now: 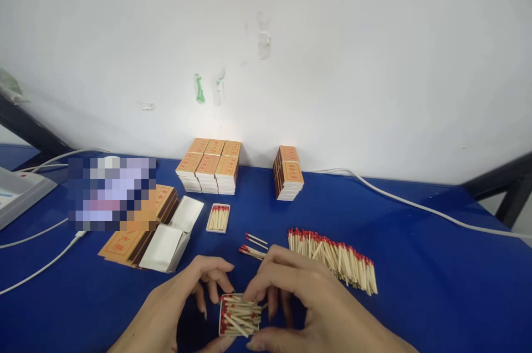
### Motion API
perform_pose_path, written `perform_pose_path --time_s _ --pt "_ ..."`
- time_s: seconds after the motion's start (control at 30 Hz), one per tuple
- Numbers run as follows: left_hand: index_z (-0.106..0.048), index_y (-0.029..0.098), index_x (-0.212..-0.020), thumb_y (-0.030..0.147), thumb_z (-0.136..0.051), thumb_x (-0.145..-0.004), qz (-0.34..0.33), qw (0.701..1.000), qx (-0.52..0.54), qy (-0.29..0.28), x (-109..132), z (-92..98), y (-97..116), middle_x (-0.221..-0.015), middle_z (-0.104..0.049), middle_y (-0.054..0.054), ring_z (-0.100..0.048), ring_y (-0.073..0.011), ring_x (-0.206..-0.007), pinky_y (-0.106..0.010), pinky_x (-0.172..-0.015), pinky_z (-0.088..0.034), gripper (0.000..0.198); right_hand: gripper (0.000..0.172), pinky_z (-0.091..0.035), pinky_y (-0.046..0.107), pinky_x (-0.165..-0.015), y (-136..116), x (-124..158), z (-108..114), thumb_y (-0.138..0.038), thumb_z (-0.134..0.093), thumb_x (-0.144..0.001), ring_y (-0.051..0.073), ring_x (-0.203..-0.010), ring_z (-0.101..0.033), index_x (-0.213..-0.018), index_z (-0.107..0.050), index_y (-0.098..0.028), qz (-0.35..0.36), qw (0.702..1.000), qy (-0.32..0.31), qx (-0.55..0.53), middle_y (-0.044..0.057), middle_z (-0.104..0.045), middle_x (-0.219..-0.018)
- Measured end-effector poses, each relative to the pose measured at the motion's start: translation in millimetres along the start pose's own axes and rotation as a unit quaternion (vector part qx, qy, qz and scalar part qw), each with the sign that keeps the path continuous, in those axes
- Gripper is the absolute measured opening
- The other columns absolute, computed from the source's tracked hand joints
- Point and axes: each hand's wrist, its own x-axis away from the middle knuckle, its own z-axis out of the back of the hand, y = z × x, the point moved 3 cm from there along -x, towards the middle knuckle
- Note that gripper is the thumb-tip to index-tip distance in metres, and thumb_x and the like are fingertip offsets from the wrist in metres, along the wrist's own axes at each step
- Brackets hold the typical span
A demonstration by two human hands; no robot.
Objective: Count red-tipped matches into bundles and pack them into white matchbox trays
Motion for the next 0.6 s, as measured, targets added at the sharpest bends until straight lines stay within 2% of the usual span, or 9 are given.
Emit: perform_pose_path --time_s 0.13,0.3,0.5,0.6 --pt "-0.050 0.041 -0.140 0.005 -0.081 -0.072 -0.012 1.000 -0.013 0.004 -0.3 1.2 3.4 -0.109 -0.073 0.011 -0.070 -0.0094 -0.082 -0.016 -0.073 -0.058 0.083 0.030 -0.049 0.025 -0.066 8.8 2.7 11.3 -0.018 -0.093 -0.083 0.014 -0.078 -0.063 -0.108 -0.079 -0.029 -0.052 0.996 0.001 0.075 -0.001 -0.069 -0.100" --pt "-0.055 0.038 -0.133 0.006 -0.077 -0.077 -0.023 0.999 -0.027 0.000 -2.7 2.9 7.1 -0.106 -0.071 0.009 -0.070 -0.0092 -0.083 -0.015 -0.073 -0.058 0.068 0.020 -0.043 0.024 -0.063 15.3 4.7 5.8 -0.004 -0.076 -0.091 0.012 -0.073 -0.060 -0.094 -0.078 -0.024 -0.029 0.988 -0.015 0.150 0.000 -0.068 -0.095" --pt "-0.055 0.037 -0.132 0.008 -0.074 -0.080 -0.033 0.999 -0.033 0.009 -3.5 3.4 8.9 -0.107 -0.070 0.009 -0.069 -0.0090 -0.083 -0.015 -0.072 -0.058 0.062 0.022 -0.048 0.022 -0.069 15.6 15.2 14.1 -0.006 -0.075 -0.091 0.013 -0.084 -0.068 -0.091 -0.076 -0.028 -0.022 0.989 -0.044 0.139 -0.003 -0.073 -0.098" --pt "-0.055 0.037 -0.133 0.009 -0.074 -0.081 -0.031 0.999 -0.025 0.010 -2.2 1.1 6.2 -0.107 -0.070 0.009 -0.069 -0.0090 -0.084 -0.015 -0.071 -0.057 0.062 0.016 -0.050 0.021 -0.065 9.6 18.3 21.1 -0.014 -0.076 -0.093 0.012 -0.078 -0.070 -0.092 -0.076 -0.030 -0.024 0.991 -0.032 0.126 -0.004 -0.076 -0.095"
